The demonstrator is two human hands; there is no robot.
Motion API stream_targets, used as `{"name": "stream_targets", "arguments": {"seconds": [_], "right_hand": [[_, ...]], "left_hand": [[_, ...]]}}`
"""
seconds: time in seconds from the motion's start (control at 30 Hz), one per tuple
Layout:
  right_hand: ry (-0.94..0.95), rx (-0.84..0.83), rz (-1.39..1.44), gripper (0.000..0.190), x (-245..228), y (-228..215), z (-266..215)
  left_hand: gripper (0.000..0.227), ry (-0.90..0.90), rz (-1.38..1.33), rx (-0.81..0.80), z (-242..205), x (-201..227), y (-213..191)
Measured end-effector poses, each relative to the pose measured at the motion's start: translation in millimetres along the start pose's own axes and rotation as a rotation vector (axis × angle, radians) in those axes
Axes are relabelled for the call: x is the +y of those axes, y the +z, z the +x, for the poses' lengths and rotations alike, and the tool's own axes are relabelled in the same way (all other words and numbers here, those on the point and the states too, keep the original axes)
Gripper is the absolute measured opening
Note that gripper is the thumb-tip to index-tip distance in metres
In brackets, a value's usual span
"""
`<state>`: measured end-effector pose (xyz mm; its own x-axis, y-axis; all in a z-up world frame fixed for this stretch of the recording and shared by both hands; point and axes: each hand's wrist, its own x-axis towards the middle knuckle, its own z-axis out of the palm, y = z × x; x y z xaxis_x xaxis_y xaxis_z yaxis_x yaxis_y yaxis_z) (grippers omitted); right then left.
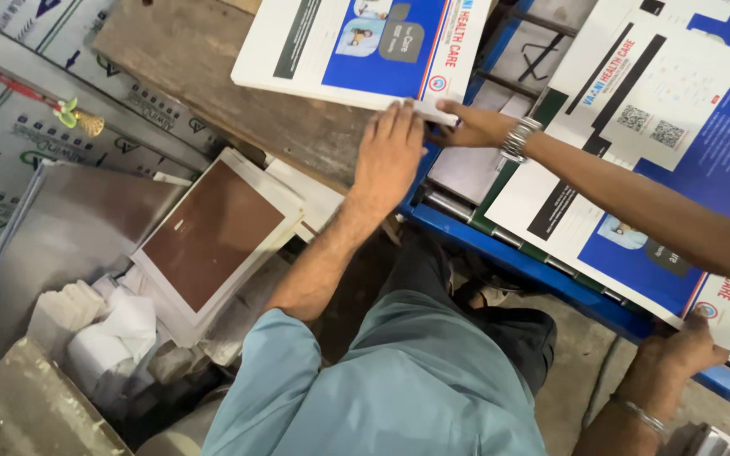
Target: The person repeatedly picks up printed sheets from a wooden table and feeds them into a blue laminating machine. They guide the sheets through the rollers and retrieve them from the other side, stacking the processed sheets back on the table.
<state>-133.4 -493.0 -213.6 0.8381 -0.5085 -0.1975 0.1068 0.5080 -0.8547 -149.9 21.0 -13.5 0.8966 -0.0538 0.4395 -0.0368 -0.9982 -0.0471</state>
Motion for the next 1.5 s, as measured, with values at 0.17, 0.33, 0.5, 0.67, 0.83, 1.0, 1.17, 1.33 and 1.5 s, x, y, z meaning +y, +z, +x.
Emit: {"name": "stream_targets", "arguments": {"seconds": [0.17, 0.33, 0.5, 0.67, 0.83, 1.0, 1.17, 1.33, 1.5], "right_hand": [[-0.050, -0.061, 0.089, 0.043, -1.5, 1.0, -0.8], [0.037, 0.059, 0.067, 0.043, -5.7, 3.0, 4.7], [0.019, 0.084, -0.032, 0.043, 6.8, -7.0, -14.2], [0.013, 0.007, 0.012, 0.044, 8.3, -17.8, -44.7], [0.082, 0.030, -0.077, 0.044, -7.2, -16.5, -72.3], [0.089, 0.028, -0.061, 0.046, -15.5, -8.8, -81.8], [0.021, -0.045, -0.042, 0.046, -5.9, 5.6, -62.2], [-0.012, 0.067, -0.138, 0.041, 13.9, 26.5, -20.7], [0.018, 0.076, -0.016, 0.036, 30.3, 37.1, 16.4]], "left_hand": [[0.070, 0.013, 0.085, -0.020, 27.8, -13.4, 21.5], [0.044, 0.110, 0.185, -0.104, 53.4, -26.1, 53.6], [0.032, 0.208, 0.177, 0.063, 37.4, -38.8, 57.4], [0.012, 0.164, 0.015, 0.097, 33.5, -38.9, 51.0], [0.028, 0.151, -0.071, 0.084, 31.2, -39.6, 42.0], [0.043, 0.114, -0.123, 0.072, 28.6, -39.8, 39.5], [0.050, 0.080, -0.115, 0.135, 27.0, -42.1, 49.8], [0.055, 0.057, -0.127, 0.123, 23.0, -46.2, 60.7], [0.058, 0.053, -0.111, 0.059, 22.1, -46.8, 60.8]]}}
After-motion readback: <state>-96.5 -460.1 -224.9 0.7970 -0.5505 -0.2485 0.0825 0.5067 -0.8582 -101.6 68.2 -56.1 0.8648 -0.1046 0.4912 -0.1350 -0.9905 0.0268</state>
